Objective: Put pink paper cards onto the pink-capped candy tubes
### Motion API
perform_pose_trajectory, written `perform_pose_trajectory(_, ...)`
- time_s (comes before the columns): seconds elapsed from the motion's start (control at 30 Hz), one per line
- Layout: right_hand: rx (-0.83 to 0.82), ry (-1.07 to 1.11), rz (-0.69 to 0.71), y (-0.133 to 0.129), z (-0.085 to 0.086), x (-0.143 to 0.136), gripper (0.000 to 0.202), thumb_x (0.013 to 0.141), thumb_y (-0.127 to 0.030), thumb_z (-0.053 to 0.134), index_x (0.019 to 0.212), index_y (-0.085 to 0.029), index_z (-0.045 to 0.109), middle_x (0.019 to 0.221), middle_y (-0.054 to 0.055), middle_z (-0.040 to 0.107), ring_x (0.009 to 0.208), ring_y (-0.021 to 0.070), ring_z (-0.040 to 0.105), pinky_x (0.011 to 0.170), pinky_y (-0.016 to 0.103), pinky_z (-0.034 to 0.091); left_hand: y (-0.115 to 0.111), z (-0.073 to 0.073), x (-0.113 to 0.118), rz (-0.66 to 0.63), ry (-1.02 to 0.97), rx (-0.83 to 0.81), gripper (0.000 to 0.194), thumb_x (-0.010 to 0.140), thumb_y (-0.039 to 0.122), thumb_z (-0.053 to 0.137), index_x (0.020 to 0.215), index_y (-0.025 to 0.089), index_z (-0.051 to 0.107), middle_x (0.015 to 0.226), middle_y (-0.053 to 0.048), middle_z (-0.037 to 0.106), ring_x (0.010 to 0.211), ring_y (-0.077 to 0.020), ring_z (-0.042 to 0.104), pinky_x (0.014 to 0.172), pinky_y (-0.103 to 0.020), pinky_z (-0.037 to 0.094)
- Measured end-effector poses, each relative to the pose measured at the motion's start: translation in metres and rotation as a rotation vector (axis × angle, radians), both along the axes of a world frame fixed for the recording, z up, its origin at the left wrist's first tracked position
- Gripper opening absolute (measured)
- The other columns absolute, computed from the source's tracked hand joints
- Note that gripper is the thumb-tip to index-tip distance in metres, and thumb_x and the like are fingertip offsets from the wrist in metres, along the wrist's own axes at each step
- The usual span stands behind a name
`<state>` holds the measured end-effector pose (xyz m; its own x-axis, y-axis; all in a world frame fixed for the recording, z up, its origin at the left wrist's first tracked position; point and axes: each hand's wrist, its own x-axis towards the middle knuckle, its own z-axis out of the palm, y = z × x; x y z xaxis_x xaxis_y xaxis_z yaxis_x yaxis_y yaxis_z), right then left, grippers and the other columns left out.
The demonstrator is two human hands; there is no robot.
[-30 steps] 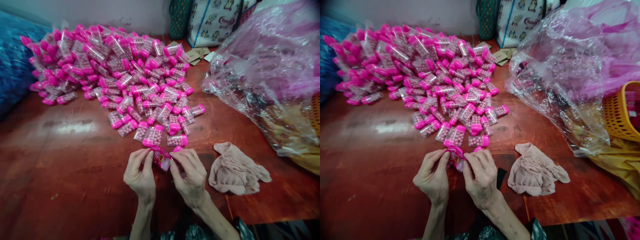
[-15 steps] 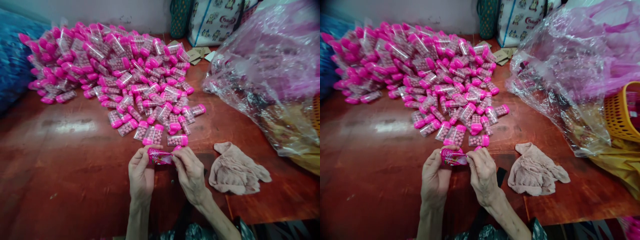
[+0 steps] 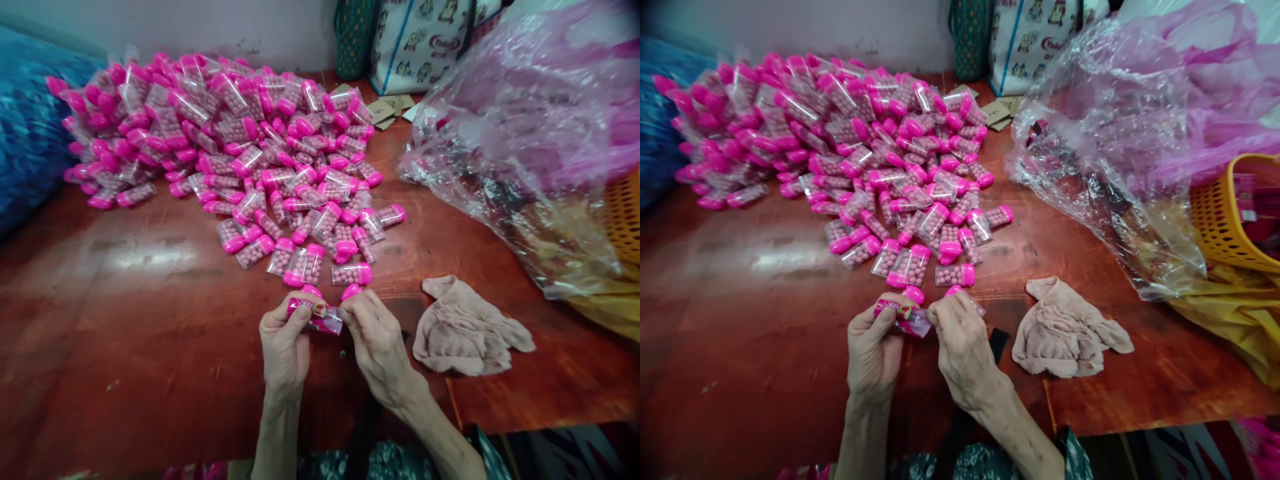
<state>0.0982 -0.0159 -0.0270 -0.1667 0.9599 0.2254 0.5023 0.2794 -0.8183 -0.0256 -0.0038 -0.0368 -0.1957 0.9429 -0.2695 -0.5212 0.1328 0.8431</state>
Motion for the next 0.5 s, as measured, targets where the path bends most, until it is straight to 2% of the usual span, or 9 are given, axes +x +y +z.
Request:
perform_pose_trajectory(0.07,0.053,-0.079,-0.052,0.000,0.000,0.009,0.021,0.090,-0.008,0.033,0.078,-0.017,0.048,0.072,0.003,0.049,0.071,0.0175,0.044,0.064,0.031,0.037,0.000,-0.001,-0.002,0.053,-0.016,-0.012,0.012,0.063,0.023,0.073,0.065,0.012,0.071,0.064,-0.004,0.065,0.062,-0.0132,0.059,0.060,-0.024,0.050)
perform_pose_trajectory(0.2,0.078,-0.301,-0.293,-0.001,-0.009,0.033,0.019,0.092,-0.016,0.036,0.084,-0.016,0.053,0.075,0.006,0.053,0.074,0.0213,0.047,0.067,0.035,0.039,0.002,-0.004,-0.013,0.185,-0.033,0.013,0.015,0.062,0.028,0.075,0.068,0.014,0.071,0.068,-0.002,0.068,0.063,-0.0119,0.061,0.062,-0.022,0.052)
perform_pose_trajectory(0.37,-0.059,-0.507,-0.180,-0.007,-0.020,0.035,0.011,0.085,-0.026,0.051,0.090,-0.017,0.057,0.090,0.010,0.056,0.089,0.0280,0.046,0.075,0.041,0.041,0.002,-0.008,-0.019,0.221,-0.052,0.018,0.016,0.060,0.028,0.076,0.069,0.016,0.071,0.068,-0.001,0.070,0.063,-0.0113,0.063,0.064,-0.022,0.053)
perform_pose_trajectory(0.5,-0.065,-0.451,-0.204,-0.010,-0.020,0.026,0.007,0.085,-0.021,0.050,0.086,-0.017,0.056,0.084,0.008,0.055,0.082,0.0262,0.048,0.073,0.042,0.042,0.002,-0.010,-0.015,0.199,-0.078,-0.011,0.018,0.060,0.030,0.076,0.071,0.017,0.071,0.070,-0.001,0.071,0.064,-0.0125,0.064,0.062,-0.023,0.054)
